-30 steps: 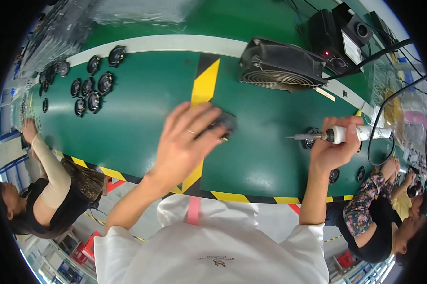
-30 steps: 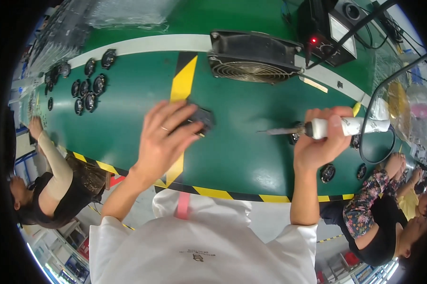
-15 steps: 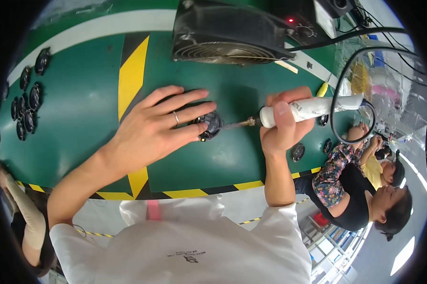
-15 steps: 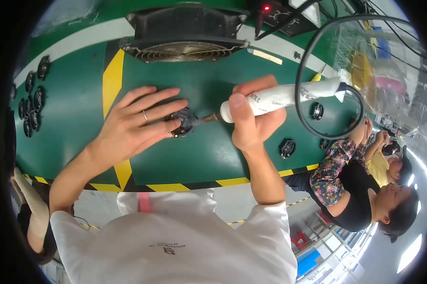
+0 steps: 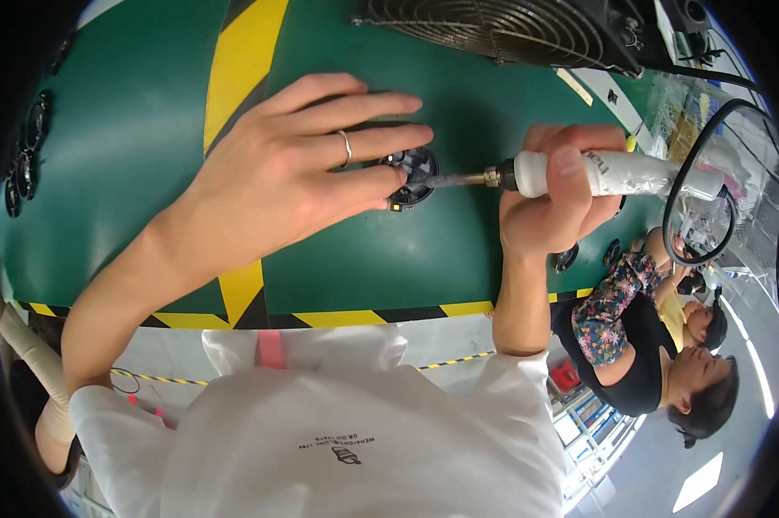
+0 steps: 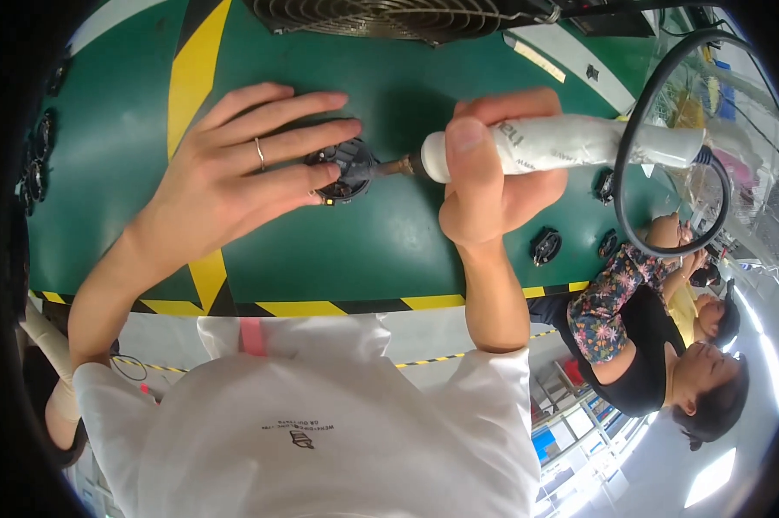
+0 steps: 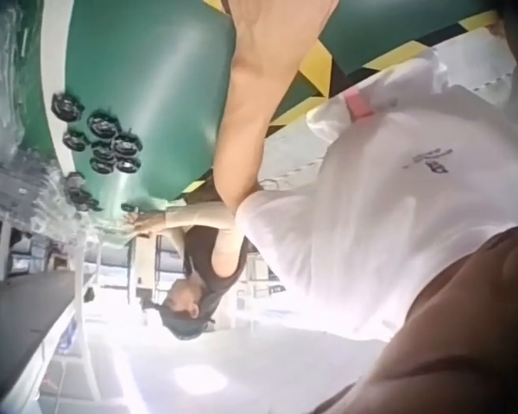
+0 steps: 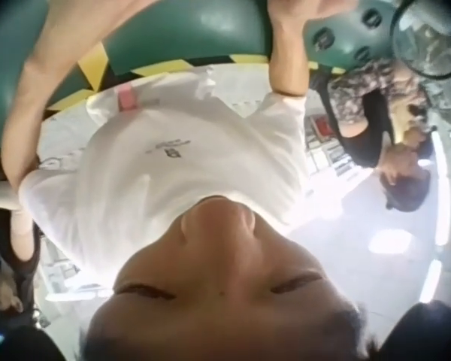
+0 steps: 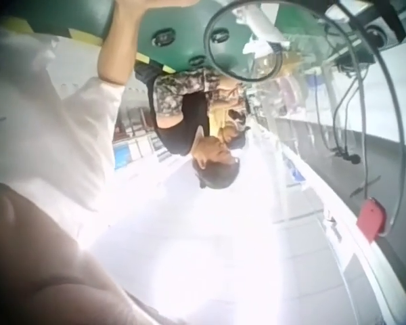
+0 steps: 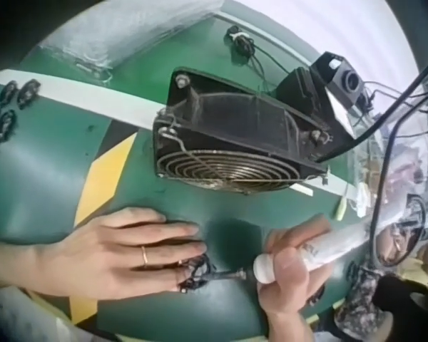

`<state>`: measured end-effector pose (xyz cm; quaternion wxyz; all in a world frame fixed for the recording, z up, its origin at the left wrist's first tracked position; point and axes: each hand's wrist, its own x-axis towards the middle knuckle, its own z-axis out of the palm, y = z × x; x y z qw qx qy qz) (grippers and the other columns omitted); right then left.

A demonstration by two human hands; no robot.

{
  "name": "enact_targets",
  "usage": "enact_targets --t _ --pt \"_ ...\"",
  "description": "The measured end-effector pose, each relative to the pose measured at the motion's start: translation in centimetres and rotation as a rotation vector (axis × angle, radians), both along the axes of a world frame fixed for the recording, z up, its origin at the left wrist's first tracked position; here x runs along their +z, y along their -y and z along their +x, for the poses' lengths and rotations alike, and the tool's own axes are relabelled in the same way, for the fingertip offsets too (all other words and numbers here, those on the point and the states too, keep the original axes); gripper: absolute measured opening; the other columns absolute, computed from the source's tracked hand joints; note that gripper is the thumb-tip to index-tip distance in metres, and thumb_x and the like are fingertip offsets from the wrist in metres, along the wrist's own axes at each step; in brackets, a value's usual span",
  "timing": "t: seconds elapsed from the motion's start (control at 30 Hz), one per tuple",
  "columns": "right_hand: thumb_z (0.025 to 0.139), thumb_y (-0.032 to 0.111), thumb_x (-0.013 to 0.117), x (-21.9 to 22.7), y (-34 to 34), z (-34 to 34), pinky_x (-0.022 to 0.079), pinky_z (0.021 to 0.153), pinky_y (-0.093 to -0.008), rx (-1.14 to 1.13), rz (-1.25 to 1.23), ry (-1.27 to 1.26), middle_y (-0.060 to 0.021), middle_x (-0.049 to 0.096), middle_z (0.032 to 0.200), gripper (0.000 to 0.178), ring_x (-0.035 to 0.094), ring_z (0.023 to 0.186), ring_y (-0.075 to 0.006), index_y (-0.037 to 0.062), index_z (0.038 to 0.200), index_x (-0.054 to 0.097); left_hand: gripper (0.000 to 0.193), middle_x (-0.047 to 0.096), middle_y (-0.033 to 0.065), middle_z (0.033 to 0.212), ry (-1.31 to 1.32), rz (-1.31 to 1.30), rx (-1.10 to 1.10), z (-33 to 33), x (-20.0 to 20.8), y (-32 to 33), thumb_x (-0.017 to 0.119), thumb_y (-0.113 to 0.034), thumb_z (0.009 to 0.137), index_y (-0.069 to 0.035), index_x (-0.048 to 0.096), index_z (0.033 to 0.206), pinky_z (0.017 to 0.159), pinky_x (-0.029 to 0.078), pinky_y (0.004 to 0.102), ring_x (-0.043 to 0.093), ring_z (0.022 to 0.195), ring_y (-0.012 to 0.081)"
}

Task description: The person solders wires and components onto small circular circuit boards using a soldering iron.

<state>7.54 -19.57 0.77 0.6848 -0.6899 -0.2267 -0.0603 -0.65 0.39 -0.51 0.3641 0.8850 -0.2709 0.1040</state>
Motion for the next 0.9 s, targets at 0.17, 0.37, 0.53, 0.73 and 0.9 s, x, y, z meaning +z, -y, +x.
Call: enact_targets --t 0.17,0.37,0.53,0.73,0.9 --pt "0.075 0.007 0.051 -0.2 0.0 0.1 0.027 0.041 -0.0268 -0.039 -0.033 0.023 -0.0067 0.040 0.061 0.012 0.029 0.045 -0.0099 -0.0019 0.075 0.043 0.020 0.065 0.0049 0.112 -0.023 -0.033 0.015 -0.1 -0.1 0.3 0.075 -0.014 0.063 -0.005 0.062 0.075 0.092 0.043 0.0398 0.056 0.113 0.0260" --pt "0.073 0.008 0.051 -0.1 -0.4 0.0 0.027 0.041 -0.0268 -0.074 -0.030 0.044 -0.0069 0.040 0.060 0.012 0.029 0.044 -0.0102 -0.0022 0.073 0.044 0.020 0.065 0.0051 0.112 -0.002 -0.033 0.022 -0.3 -0.3 0.4 0.075 -0.013 0.062 -0.005 0.062 0.075 0.091 0.044 0.0397 0.056 0.113 0.0266" --pt "0.073 0.008 0.051 -0.4 -0.5 0.0 0.028 0.041 -0.0270 -0.091 -0.034 0.065 -0.0071 0.041 0.060 0.013 0.029 0.044 -0.0105 -0.0017 0.072 0.043 0.020 0.064 0.0054 0.113 0.006 -0.015 0.037 -0.5 -0.5 0.4 0.075 -0.014 0.062 -0.005 0.062 0.075 0.091 0.044 0.0410 0.056 0.113 0.0271" --pt "0.073 0.008 0.052 -0.3 -0.6 0.1 0.028 0.041 -0.0271 -0.090 -0.047 0.081 -0.0067 0.040 0.057 0.013 0.030 0.042 -0.0113 -0.0011 0.070 0.043 0.019 0.064 0.0056 0.113 0.006 -0.024 0.040 -0.5 -0.4 0.4 0.074 -0.014 0.063 -0.005 0.062 0.075 0.092 0.044 0.0412 0.056 0.113 0.0273" --pt "0.074 0.008 0.051 -0.4 -0.1 0.2 0.029 0.041 -0.0272 -0.075 -0.042 0.064 -0.0067 0.041 0.057 0.012 0.034 0.045 -0.0121 -0.0009 0.071 0.044 0.020 0.065 0.0058 0.112 0.008 0.038 0.025 0.2 0.9 0.6 0.074 -0.014 0.063 -0.004 0.062 0.075 0.092 0.044 0.0409 0.056 0.113 0.0271"
